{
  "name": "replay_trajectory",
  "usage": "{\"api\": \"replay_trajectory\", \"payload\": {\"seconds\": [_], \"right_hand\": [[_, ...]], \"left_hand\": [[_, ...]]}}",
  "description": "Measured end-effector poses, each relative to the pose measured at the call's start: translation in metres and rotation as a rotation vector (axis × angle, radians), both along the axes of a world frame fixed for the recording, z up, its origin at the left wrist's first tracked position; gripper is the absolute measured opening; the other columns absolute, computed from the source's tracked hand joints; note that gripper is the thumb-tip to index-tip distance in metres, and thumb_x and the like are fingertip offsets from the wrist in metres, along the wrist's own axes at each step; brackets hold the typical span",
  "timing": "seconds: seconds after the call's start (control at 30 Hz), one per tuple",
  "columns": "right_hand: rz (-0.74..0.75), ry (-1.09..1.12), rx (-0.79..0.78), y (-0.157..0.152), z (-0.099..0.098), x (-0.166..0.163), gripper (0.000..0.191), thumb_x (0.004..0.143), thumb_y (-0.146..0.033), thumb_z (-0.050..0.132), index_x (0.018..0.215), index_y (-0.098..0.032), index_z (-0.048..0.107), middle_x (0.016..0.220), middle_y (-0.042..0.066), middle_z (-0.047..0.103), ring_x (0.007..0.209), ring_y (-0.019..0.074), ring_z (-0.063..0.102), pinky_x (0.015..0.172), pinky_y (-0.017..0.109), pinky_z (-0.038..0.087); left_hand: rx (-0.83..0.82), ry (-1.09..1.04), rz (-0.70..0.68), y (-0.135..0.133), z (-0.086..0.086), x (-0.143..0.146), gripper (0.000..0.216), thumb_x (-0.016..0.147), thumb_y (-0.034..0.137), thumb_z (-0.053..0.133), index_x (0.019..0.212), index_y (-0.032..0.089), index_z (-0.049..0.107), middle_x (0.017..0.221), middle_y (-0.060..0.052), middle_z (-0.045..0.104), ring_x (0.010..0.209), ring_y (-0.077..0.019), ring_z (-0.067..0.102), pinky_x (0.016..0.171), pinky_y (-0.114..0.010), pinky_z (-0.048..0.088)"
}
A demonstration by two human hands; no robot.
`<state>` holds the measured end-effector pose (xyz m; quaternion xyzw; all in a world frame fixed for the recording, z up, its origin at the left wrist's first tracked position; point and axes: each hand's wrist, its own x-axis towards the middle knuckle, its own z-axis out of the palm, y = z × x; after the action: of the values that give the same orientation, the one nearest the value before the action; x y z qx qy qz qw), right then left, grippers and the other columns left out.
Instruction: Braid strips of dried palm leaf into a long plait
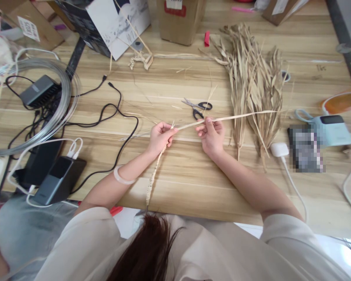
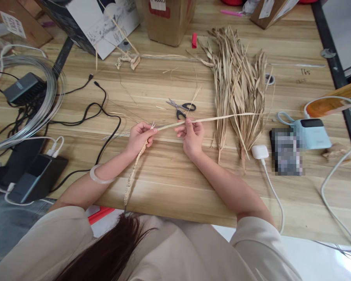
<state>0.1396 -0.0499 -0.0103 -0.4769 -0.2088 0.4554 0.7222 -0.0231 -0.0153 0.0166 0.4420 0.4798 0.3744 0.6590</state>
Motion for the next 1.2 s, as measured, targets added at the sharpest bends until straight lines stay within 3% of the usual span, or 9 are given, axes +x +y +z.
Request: {"api": "replay_trajectory", "payload": {"seconds": [0.23,0.43,0.6,0.77,0.87,0.97,1.07,1.2], "right_hand": [[0.008,0.007,-0.015,0.000,0.001,0.000,0.028,0.076,-0.043,0.068,0.084,-0.021,0.051,0.078,-0.002,0.068,0.073,0.0125,0.072,0.051,0.015,0.054],[-0.006,-0.069,0.057,-0.001,0.002,-0.004,0.027,0.073,-0.042,0.070,0.084,-0.021,0.056,0.089,0.000,0.069,0.087,0.0164,0.071,0.072,0.026,0.060],[0.030,-0.211,0.160,-0.007,0.005,-0.008,0.021,0.077,-0.041,0.067,0.086,-0.023,0.064,0.100,0.003,0.067,0.098,0.0190,0.068,0.092,0.041,0.055],[0.117,-0.550,0.302,-0.017,0.008,-0.007,0.009,0.079,-0.035,0.067,0.083,-0.028,0.070,0.108,0.004,0.061,0.108,0.0226,0.063,0.101,0.048,0.048],[0.231,-0.667,0.310,-0.021,0.010,-0.007,0.009,0.078,-0.036,0.068,0.079,-0.028,0.072,0.115,0.005,0.054,0.112,0.0244,0.060,0.098,0.047,0.050],[0.259,-0.698,0.316,-0.022,0.011,-0.008,0.008,0.076,-0.035,0.069,0.076,-0.028,0.074,0.113,0.005,0.052,0.100,0.0215,0.064,0.087,0.041,0.056],[0.222,-0.744,0.273,-0.022,0.009,-0.006,0.007,0.074,-0.034,0.071,0.079,-0.030,0.075,0.097,0.004,0.057,0.079,0.0147,0.064,0.075,0.035,0.057],[0.380,-0.719,0.243,-0.023,0.004,-0.003,0.016,0.080,-0.037,0.064,0.088,-0.029,0.075,0.071,0.001,0.067,0.062,0.0130,0.063,0.061,0.030,0.056]], "left_hand": [[0.006,-0.005,-0.007,0.000,-0.001,0.000,0.030,0.063,0.026,0.074,0.069,0.018,0.046,0.044,0.009,0.046,0.033,-0.0024,0.038,0.031,-0.014,0.028],[0.013,-0.001,-0.007,0.000,-0.002,-0.001,0.029,0.063,0.025,0.074,0.070,0.018,0.047,0.044,0.009,0.047,0.033,-0.0027,0.038,0.031,-0.014,0.028],[0.003,0.003,-0.002,0.000,0.000,0.000,0.029,0.064,0.025,0.074,0.070,0.018,0.047,0.043,0.009,0.047,0.033,-0.0031,0.038,0.031,-0.014,0.029],[0.005,0.008,0.001,0.000,0.001,0.000,0.028,0.064,0.026,0.073,0.070,0.018,0.048,0.044,0.009,0.048,0.033,-0.0034,0.038,0.030,-0.015,0.028],[0.007,0.012,-0.009,0.000,0.002,0.000,0.026,0.065,0.024,0.073,0.069,0.017,0.048,0.042,0.009,0.047,0.032,-0.0035,0.038,0.030,-0.015,0.028],[0.013,0.014,-0.018,-0.001,0.002,0.000,0.026,0.065,0.024,0.073,0.069,0.017,0.048,0.042,0.009,0.047,0.032,-0.0034,0.037,0.030,-0.015,0.028],[0.019,0.023,-0.025,-0.001,0.002,0.000,0.026,0.065,0.026,0.073,0.069,0.017,0.048,0.042,0.009,0.046,0.032,-0.0028,0.036,0.031,-0.014,0.028],[0.024,0.019,-0.029,-0.001,0.001,0.000,0.026,0.066,0.027,0.073,0.068,0.017,0.049,0.042,0.009,0.047,0.032,-0.0025,0.037,0.031,-0.014,0.028]]}}
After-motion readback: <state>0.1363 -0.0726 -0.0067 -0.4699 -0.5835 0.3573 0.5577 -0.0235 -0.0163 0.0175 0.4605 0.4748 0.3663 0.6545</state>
